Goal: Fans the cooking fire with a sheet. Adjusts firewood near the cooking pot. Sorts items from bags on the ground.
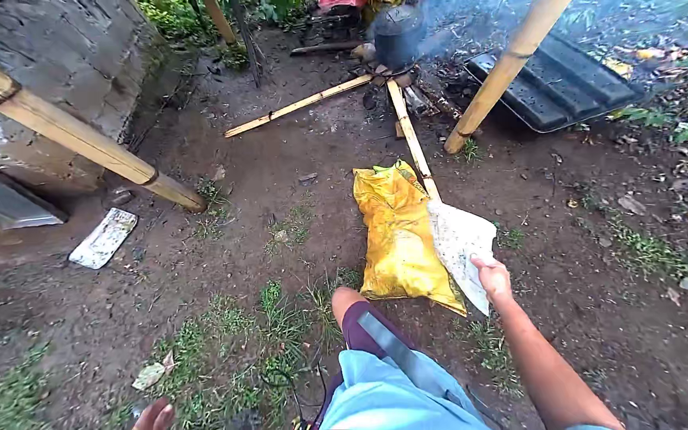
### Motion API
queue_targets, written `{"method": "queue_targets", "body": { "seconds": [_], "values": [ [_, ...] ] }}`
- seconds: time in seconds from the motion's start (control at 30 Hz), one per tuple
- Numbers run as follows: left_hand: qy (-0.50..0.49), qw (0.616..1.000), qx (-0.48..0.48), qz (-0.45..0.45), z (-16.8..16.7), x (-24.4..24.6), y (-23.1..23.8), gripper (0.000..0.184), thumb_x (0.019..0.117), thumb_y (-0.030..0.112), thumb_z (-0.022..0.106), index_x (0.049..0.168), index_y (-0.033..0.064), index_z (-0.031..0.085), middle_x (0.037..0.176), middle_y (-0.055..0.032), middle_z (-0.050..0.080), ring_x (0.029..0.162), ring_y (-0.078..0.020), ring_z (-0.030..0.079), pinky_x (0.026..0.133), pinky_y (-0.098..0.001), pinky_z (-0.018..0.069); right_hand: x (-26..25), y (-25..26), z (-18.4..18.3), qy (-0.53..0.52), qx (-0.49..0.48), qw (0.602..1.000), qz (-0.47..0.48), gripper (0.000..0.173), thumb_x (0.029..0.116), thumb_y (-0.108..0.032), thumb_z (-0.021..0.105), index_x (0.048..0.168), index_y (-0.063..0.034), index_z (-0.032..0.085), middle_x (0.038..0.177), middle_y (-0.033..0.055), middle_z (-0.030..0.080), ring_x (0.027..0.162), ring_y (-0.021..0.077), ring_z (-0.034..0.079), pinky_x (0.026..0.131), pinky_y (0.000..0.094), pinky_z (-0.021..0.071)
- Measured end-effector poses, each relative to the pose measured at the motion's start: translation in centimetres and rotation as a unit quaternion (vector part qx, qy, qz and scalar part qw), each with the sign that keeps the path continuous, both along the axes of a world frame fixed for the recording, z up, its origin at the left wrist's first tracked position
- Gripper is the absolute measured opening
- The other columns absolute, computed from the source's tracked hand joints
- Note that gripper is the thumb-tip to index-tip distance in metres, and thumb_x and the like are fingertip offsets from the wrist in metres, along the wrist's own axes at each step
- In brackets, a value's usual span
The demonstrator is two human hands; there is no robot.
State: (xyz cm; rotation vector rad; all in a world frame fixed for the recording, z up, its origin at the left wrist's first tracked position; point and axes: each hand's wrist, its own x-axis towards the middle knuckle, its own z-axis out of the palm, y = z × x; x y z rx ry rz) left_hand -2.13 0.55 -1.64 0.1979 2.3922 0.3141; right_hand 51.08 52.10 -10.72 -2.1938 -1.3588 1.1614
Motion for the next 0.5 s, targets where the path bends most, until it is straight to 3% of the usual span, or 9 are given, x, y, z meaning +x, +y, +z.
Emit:
{"method": "queue_targets", "body": {
  "seconds": [0.13, 0.23, 0.33, 0.5],
  "values": [
    [-0.063, 0.994, 0.064, -0.063, -2.4, -5.0, 7.7, 0.047, 0.1079, 0.021, 0.052, 0.148, -0.0035, 0.048, 0.148, -0.0266, 0.054, 0.139, -0.0391, 0.052, 0.117, -0.0547, 0.0381, -1.7, 4.8, -1.6, 0.04, -0.007, 0.999, -0.006, 0.036, 0.1027, -0.026, 0.066, 0.125, 0.0028, 0.066, 0.124, 0.0254, 0.067, 0.117, 0.034, 0.064, 0.104, 0.0552, 0.0468],
    [-0.084, 0.984, 0.113, -0.108, -3.4, -9.8, 15.3, 0.048, 0.1065, 0.019, 0.053, 0.148, -0.0036, 0.047, 0.145, -0.0255, 0.055, 0.134, -0.0354, 0.056, 0.115, -0.0514, 0.0418, -4.9, 8.8, -3.3, 0.029, 0.029, 0.997, -0.067, 0.037, 0.1036, -0.026, 0.064, 0.127, 0.0033, 0.066, 0.128, 0.027, 0.065, 0.123, 0.0369, 0.061, 0.107, 0.0569, 0.0437],
    [-0.039, 0.978, 0.152, -0.14, -3.3, -17.1, 24.5, 0.046, 0.1062, 0.018, 0.053, 0.147, -0.0024, 0.049, 0.144, -0.025, 0.057, 0.133, -0.0341, 0.057, 0.114, -0.0509, 0.0423, -8.4, 13.5, -4.4, -0.003, 0.065, 0.986, -0.152, 0.04, 0.1044, -0.028, 0.062, 0.13, 0.002, 0.066, 0.134, 0.0269, 0.064, 0.132, 0.0391, 0.057, 0.113, 0.0576, 0.0388],
    [0.059, 0.967, 0.216, -0.12, -3.9, -27.1, 40.2, 0.041, 0.1074, 0.016, 0.053, 0.145, -0.0026, 0.052, 0.14, -0.027, 0.059, 0.131, -0.0386, 0.058, 0.112, -0.0559, 0.0419, -18.2, 22.4, -5.0, 0.043, 0.081, 0.976, -0.196, 0.036, 0.1043, -0.024, 0.063, 0.126, 0.0047, 0.066, 0.127, 0.0275, 0.066, 0.122, 0.0371, 0.062, 0.107, 0.0559, 0.0444]
  ]
}}
